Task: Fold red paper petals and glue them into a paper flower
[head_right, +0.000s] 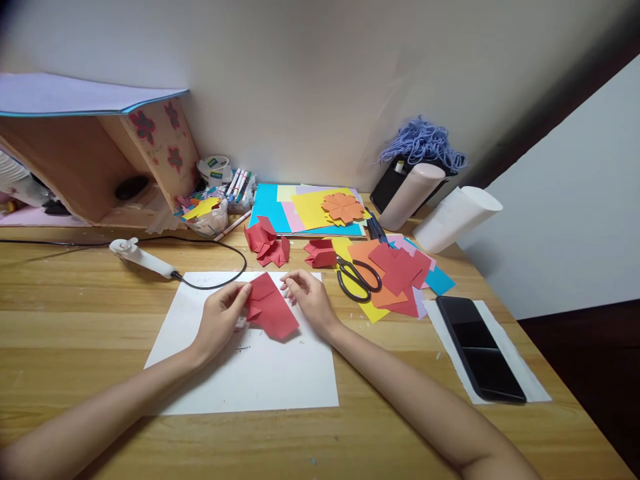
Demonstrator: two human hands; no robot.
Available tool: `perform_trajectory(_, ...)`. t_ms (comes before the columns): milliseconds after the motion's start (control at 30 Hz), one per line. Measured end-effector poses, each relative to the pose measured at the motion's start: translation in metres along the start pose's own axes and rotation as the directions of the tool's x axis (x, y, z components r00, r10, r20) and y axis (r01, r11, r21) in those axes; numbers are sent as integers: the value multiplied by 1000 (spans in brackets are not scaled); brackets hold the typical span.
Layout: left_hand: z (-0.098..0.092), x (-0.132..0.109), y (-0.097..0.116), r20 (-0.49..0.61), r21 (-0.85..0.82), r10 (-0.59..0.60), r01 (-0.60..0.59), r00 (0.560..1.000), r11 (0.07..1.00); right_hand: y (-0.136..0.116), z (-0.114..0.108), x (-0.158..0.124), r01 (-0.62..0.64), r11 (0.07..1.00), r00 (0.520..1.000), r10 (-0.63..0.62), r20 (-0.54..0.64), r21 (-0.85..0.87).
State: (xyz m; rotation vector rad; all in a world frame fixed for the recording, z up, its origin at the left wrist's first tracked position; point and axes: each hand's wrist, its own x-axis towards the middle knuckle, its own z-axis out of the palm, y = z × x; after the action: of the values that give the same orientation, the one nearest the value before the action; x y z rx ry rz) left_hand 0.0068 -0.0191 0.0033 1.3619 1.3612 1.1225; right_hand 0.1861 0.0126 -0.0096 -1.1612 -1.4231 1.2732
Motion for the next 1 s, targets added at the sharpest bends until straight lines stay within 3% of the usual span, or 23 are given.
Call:
perform_trajectory(167, -3, 11, -10, -173, -151, -132, 106, 976, 983, -3, 0, -2, -88, 994, 976, 74, 204, 57)
perform_trajectory(267, -3, 12, -10, -186, -220, -168, 125, 968, 968, -1, 1, -2, -115, 990, 978, 97, 185, 86)
perform_trajectory(467, 0, 10, 1, -3, -338, -169, 158, 986, 928, -2, 1, 2, -48, 998, 998, 49, -46, 31)
perform_trajectory(600, -3, 11, 9, 154, -192, -222, 250, 963, 949, -5, -1, 4, -18, 999, 993, 14, -120, -30)
perform_trajectory(733, -4, 10, 12, 228, -127, -272, 305, 935, 944, -6, -1, 4, 11, 1000, 996, -10, -88, 14)
perform_trajectory(900, -1, 7, 11, 225, -171, -303, 344, 926, 923, -7, 5, 1, 24, 995, 996, -32, 86, 94)
perform_trajectory(1000, -1, 6, 11, 254, -171, -318, 366, 913, 915, -5, 7, -2, 35, 997, 997, -39, 62, 66)
